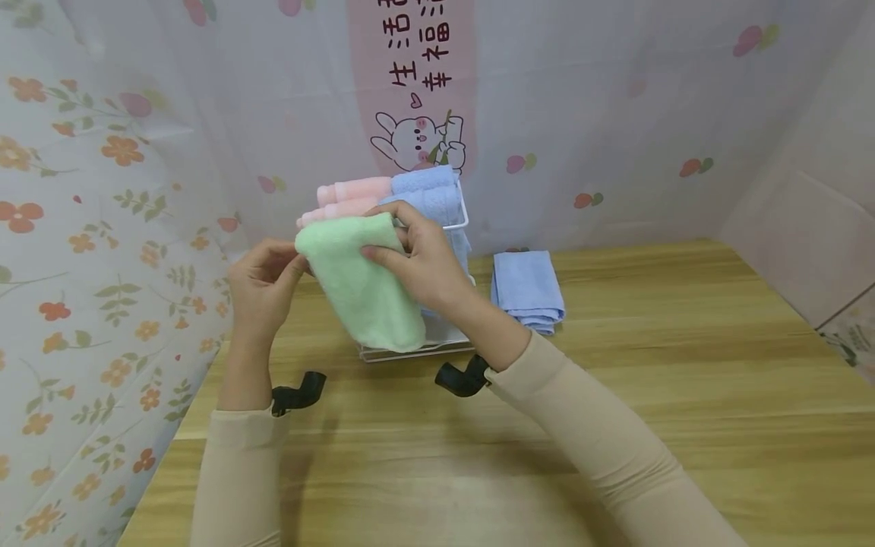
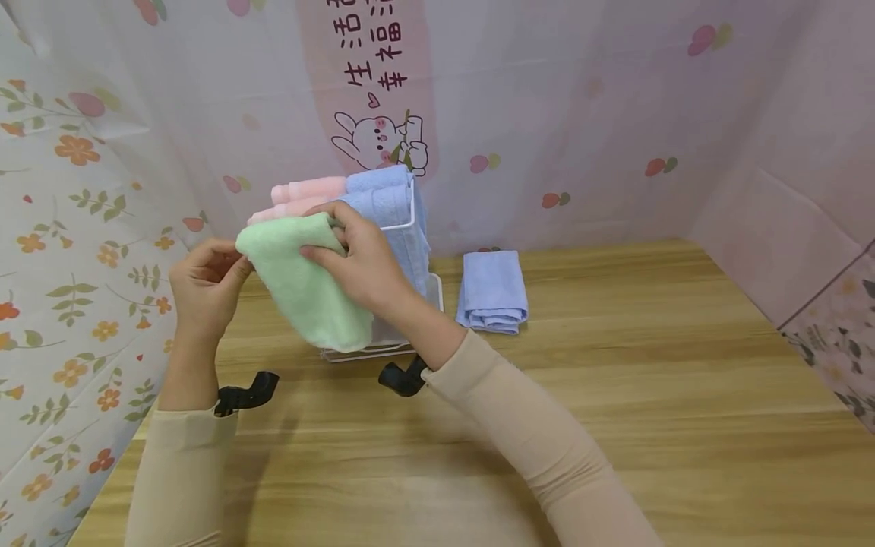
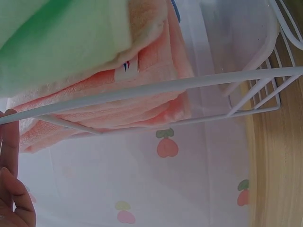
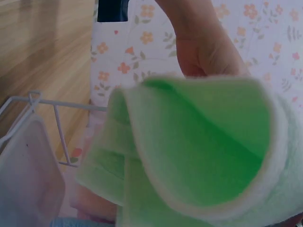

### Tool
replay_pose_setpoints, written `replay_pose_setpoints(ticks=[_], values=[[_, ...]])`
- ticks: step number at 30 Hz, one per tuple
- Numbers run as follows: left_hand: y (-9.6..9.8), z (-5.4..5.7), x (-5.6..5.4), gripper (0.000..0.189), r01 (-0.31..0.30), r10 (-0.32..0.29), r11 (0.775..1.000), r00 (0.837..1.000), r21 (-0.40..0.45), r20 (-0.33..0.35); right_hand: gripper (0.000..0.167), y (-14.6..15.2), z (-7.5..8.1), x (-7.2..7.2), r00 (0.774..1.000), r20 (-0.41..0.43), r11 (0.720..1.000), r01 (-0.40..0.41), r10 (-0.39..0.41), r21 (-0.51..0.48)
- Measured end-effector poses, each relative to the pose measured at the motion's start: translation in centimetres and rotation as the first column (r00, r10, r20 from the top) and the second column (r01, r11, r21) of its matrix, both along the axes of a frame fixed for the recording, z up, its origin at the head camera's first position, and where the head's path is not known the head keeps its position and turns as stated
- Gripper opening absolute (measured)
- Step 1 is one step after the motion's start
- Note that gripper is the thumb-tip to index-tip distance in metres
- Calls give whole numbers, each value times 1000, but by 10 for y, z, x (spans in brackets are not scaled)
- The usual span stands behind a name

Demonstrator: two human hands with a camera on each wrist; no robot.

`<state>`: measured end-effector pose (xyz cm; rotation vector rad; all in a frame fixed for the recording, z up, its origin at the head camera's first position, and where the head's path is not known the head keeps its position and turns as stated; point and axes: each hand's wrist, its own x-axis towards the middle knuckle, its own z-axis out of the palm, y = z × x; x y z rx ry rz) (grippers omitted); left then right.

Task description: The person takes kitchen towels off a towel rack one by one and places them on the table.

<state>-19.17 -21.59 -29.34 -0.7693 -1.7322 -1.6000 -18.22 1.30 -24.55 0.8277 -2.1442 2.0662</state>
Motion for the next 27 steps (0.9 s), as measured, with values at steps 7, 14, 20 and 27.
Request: replay_pose_setpoints(ticks=[7,14,20,27], values=[[0,1,2,20,-3,3,1000,1000,-6,24,35,11,5,4,990,-129,998,51,-54,-24],[-1,2,-1,13,54,-54,998,998,12,9,36,22,4,4,965,-231,992,122,-127,-35],[-1,2,-1,9,72,-72,997,997,8,17,40,28,-2,1,957,-264,993,113,-118,-34],[0,2,1,7,85,-86,996,996,21,24,53,34,-1,3,970,-241,991,-16,-17,-135]])
